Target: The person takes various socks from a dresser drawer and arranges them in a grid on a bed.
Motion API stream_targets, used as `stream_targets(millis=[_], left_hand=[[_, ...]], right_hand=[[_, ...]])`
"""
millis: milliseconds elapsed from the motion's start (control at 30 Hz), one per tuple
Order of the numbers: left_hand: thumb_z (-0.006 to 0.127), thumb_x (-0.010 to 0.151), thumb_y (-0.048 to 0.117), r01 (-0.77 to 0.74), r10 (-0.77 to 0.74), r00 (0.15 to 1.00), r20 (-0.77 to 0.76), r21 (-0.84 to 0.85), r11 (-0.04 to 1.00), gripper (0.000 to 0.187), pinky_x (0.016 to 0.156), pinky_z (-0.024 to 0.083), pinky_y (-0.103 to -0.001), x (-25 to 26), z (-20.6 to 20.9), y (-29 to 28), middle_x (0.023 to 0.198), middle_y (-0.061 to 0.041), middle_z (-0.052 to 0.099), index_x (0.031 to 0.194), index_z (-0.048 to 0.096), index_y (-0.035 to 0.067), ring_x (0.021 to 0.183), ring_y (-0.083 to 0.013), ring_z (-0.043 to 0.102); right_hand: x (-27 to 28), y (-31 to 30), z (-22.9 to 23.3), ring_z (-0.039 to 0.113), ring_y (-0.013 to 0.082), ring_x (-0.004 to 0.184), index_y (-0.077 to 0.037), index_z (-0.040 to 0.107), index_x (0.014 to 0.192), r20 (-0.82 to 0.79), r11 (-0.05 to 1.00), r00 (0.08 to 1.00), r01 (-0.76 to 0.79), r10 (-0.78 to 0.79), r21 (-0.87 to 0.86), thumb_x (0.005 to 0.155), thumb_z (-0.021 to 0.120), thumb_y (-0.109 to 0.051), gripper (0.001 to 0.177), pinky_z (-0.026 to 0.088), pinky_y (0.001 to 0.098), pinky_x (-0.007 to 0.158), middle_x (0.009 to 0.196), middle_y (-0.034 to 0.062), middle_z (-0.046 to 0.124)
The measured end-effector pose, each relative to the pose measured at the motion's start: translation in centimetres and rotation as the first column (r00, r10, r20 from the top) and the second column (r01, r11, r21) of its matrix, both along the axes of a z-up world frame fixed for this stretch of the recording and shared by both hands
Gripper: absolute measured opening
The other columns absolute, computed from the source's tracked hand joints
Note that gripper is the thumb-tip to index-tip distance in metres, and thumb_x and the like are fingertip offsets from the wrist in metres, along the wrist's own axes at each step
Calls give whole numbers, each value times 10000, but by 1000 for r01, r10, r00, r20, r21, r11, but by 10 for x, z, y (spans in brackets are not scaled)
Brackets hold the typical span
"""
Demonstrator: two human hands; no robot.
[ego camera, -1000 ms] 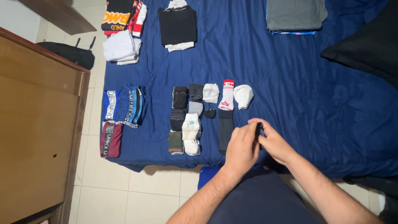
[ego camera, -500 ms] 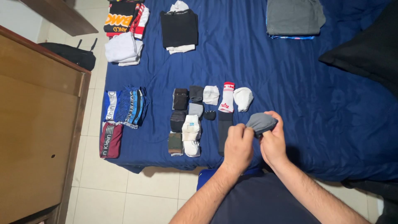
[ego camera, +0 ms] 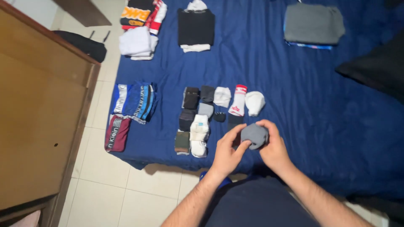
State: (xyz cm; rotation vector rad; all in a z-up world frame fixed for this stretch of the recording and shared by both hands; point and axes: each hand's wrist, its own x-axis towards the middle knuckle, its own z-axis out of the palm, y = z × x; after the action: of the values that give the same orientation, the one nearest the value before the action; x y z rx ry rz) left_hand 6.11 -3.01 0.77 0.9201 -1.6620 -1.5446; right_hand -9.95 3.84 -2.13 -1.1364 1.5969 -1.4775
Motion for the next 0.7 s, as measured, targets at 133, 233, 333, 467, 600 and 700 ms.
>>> stream_targets(millis=[133,233,333,467,600,700], left_hand=[[658,992,37,-46,53,997,49,-138,989,301,775,576,-263,30,-2,3,1059,-75,691,1293,657,51,910,-139,705],[631,1057,22,-164,169,986,-6,-266,950,96,793,558,-263,49,-37,6,1120,-67,694,1137,677,49,944,-139,679],[683,899,14,-155,146,984,-104,-79,985,252,703,529,-249,65,4,-1,1200,-77,612,1145,627,13,996,-141,629],[779,865,34,-259,259,966,7,-6,966,172,601,475,-227,86,-15,-1,1079,-60,688,1004,678,12,776,-111,614],[744,955,32,-368,373,924,-90,61,928,90,662,493,-193,106,-37,-8,1077,-46,727,1022,689,5,850,-61,627],[700,976,20,-362,406,893,-194,227,904,74,697,491,-189,116,-50,-14,1089,-36,711,1042,672,0,873,-46,603]], right_hand=[[15,-5,15,628,278,1053,-66,627,1246,-482,987,875,-30,-52,-160,726,687,98,549,521,322,902,1178,132,589],[34,-15,27,670,275,1051,-73,674,1208,-431,996,902,-53,17,-72,704,560,150,562,543,334,888,1159,125,640],[56,-27,35,679,283,1046,-64,676,1200,-429,994,900,-107,80,-39,679,518,146,583,545,327,873,1132,143,656],[82,-33,20,706,258,964,-42,631,1173,-318,989,937,-123,143,83,749,624,93,444,550,303,806,1104,128,683],[98,-44,20,704,266,1115,-30,643,1271,-388,958,879,-287,276,31,813,550,70,478,547,323,946,1225,156,691],[111,-50,6,693,249,1161,-26,635,1338,-311,952,900,-291,306,96,915,513,-16,441,530,340,981,1277,158,695]])
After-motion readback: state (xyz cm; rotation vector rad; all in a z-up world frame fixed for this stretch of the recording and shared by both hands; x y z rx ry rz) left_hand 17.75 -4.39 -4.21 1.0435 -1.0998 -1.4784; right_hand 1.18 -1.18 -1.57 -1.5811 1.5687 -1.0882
